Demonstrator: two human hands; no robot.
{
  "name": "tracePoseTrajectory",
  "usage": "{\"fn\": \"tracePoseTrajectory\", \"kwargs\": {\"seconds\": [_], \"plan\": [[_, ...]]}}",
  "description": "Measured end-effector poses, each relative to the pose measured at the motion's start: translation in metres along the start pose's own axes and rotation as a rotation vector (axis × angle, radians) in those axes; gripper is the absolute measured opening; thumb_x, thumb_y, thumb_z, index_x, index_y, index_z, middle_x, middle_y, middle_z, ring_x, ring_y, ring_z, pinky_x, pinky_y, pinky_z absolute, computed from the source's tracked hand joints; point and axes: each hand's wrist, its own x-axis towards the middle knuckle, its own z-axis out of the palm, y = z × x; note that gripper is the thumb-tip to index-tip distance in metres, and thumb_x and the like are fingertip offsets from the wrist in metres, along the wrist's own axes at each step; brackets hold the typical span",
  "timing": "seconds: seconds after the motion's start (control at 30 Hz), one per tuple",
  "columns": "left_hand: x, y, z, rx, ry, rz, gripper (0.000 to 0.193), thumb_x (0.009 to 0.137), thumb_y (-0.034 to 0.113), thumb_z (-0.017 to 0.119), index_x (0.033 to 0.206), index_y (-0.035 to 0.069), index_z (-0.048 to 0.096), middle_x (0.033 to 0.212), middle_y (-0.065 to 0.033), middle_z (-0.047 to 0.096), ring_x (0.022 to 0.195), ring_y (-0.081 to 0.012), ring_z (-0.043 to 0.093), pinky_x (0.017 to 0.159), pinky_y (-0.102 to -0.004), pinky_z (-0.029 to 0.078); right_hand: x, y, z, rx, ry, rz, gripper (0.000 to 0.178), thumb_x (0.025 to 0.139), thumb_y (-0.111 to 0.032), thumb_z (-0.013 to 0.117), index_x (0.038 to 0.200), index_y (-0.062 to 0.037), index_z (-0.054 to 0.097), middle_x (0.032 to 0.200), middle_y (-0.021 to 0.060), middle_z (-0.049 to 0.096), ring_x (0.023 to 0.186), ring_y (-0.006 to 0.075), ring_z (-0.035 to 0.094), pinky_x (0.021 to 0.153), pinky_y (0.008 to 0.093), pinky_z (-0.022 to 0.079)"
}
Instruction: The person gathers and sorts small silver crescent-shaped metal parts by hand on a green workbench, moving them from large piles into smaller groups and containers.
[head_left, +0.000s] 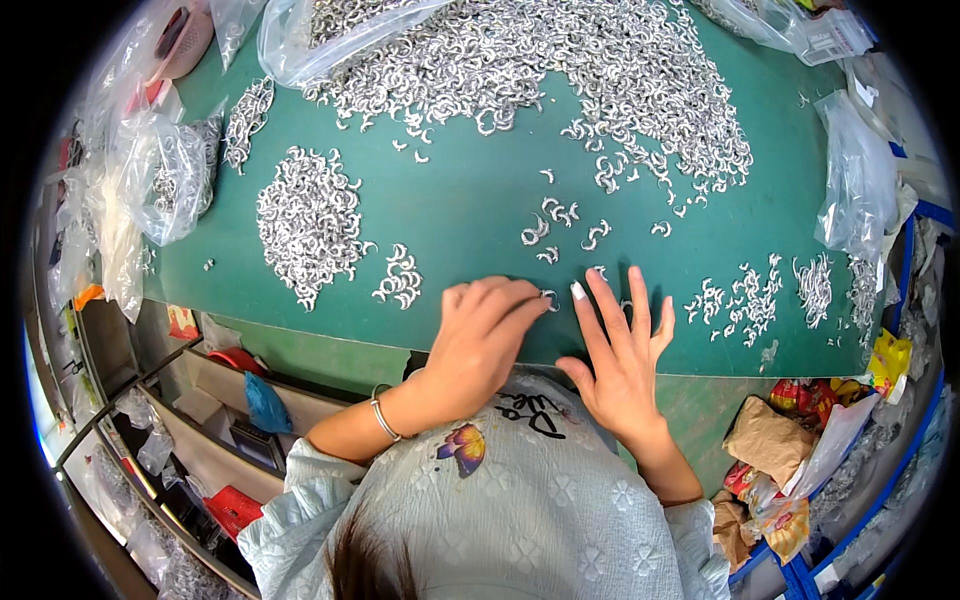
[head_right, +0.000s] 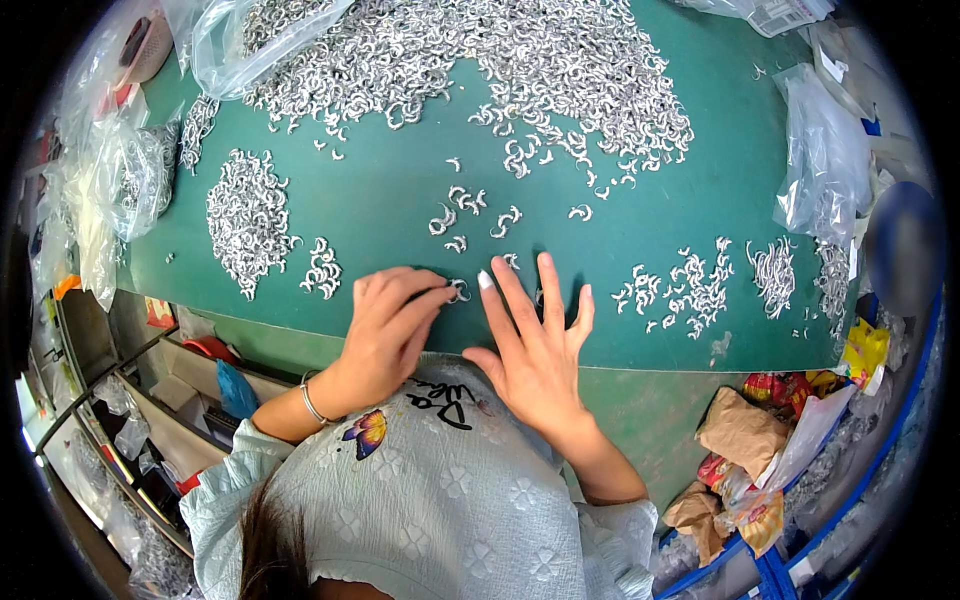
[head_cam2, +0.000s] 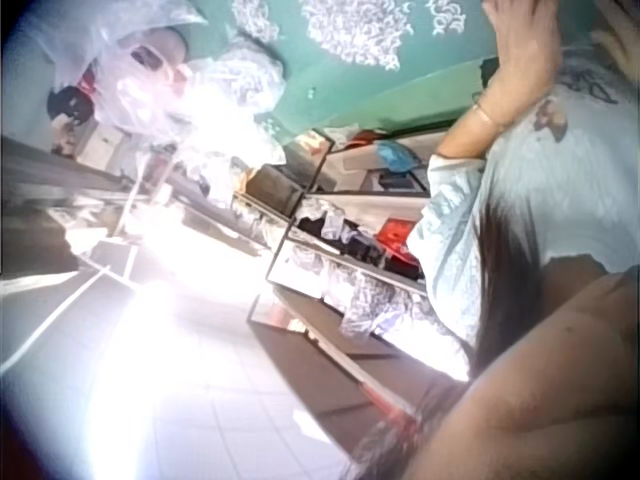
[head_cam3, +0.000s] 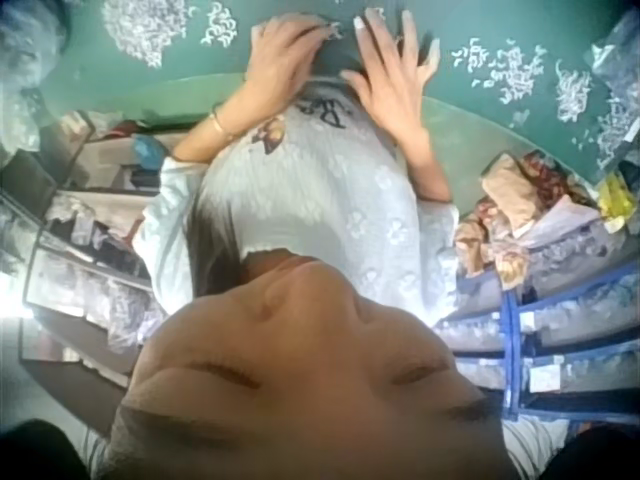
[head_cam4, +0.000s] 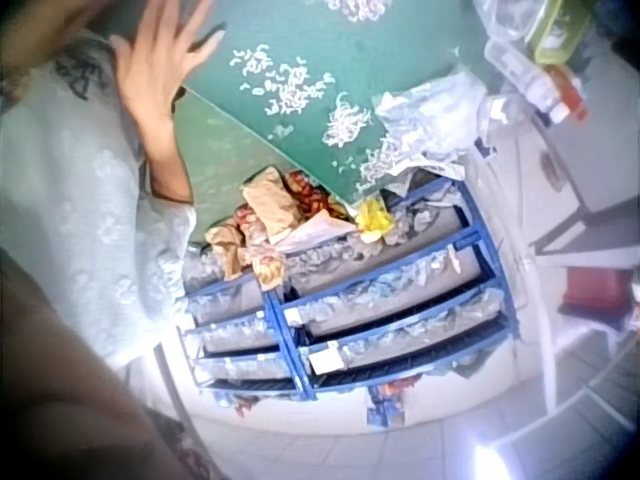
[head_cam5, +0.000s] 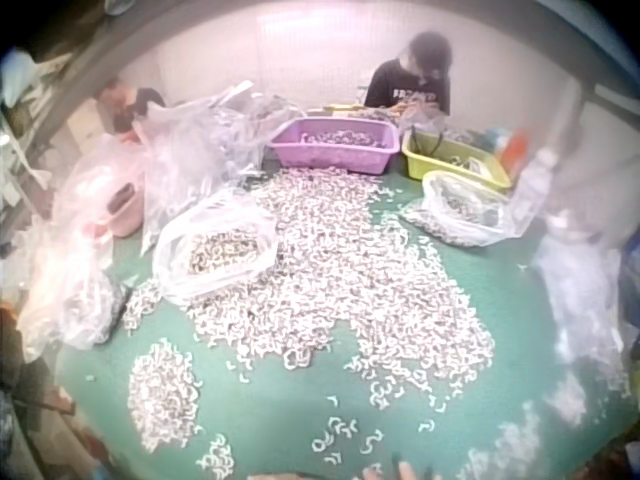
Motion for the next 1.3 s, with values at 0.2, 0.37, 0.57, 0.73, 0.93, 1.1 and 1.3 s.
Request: {"fn": "tracePoseTrajectory", "kwargs": {"seconds": [0.2,0.37,0.57,0.73,0.93,1.1,1.3], "plan": [[0.003,-0.003,-0.002,0.044,0.086,-0.128,0.031,0.077,-0.004,0.068,0.106,0.005,0.066,0.108,-0.0081,0.059,0.101,-0.0270,0.056,0.086,-0.0375,0.037,0.008,-0.007,0.002,0.020,-0.181,-0.100,0.069,0.078,-0.040,0.070,0.138,-0.0113,0.052,0.152,0.0005,0.040,0.146,0.0386,0.021,0.107,0.0705,0.006],[0.001,-0.007,-0.004,0.053,0.123,-0.154,0.029,0.076,-0.004,0.068,0.104,0.005,0.067,0.107,-0.0078,0.059,0.101,-0.0266,0.056,0.086,-0.0376,0.037,-0.010,0.009,-0.008,-0.013,-0.039,-0.019,0.072,0.077,-0.042,0.071,0.138,-0.0092,0.052,0.153,0.0009,0.038,0.145,0.0351,0.025,0.102,0.0744,0.016],[0.003,-0.003,-0.003,0.037,0.108,-0.146,0.029,0.076,-0.004,0.069,0.103,0.006,0.067,0.106,-0.0074,0.060,0.100,-0.0267,0.056,0.086,-0.0376,0.037,-0.022,0.014,-0.009,-0.069,-0.077,0.001,0.071,0.078,-0.045,0.068,0.138,-0.0095,0.052,0.153,0.0015,0.039,0.145,0.0337,0.026,0.103,0.0745,0.014],[0.009,-0.006,0.001,0.037,0.093,-0.094,0.032,0.077,-0.002,0.069,0.108,0.005,0.065,0.110,-0.0074,0.058,0.104,-0.0262,0.055,0.085,-0.0392,0.035,-0.028,0.014,-0.006,-0.050,-0.091,0.012,0.071,0.079,-0.047,0.066,0.139,-0.0113,0.052,0.153,-0.0003,0.039,0.145,0.0343,0.027,0.105,0.0743,0.008],[0.026,0.007,0.008,0.079,0.017,0.005,0.042,0.078,-0.002,0.066,0.119,0.003,0.061,0.128,-0.0087,0.058,0.115,-0.0281,0.055,0.091,-0.0435,0.034,-0.034,0.030,-0.012,-0.117,0.030,0.103,0.072,0.084,-0.051,0.060,0.140,-0.0063,0.049,0.153,0.0027,0.039,0.146,0.0374,0.024,0.105,0.0736,0.007],[0.035,0.014,0.018,0.141,-0.143,0.117,0.044,0.076,-0.003,0.057,0.119,-0.002,0.060,0.135,-0.0104,0.055,0.122,-0.0253,0.052,0.096,-0.0441,0.034,-0.020,0.026,-0.011,-0.111,-0.037,0.088,0.069,0.082,-0.044,0.065,0.139,-0.0066,0.050,0.152,0.0032,0.040,0.145,0.0383,0.026,0.105,0.0730,0.008],[0.024,0.005,0.006,0.046,-0.103,0.116,0.042,0.073,0.001,0.059,0.115,-0.003,0.061,0.127,-0.0133,0.056,0.116,-0.0277,0.054,0.091,-0.0434,0.036,-0.002,0.025,-0.021,-0.069,0.006,0.083,0.073,0.079,-0.037,0.071,0.139,-0.0027,0.048,0.155,0.0056,0.033,0.147,0.0363,0.020,0.107,0.0715,0.009]]}}
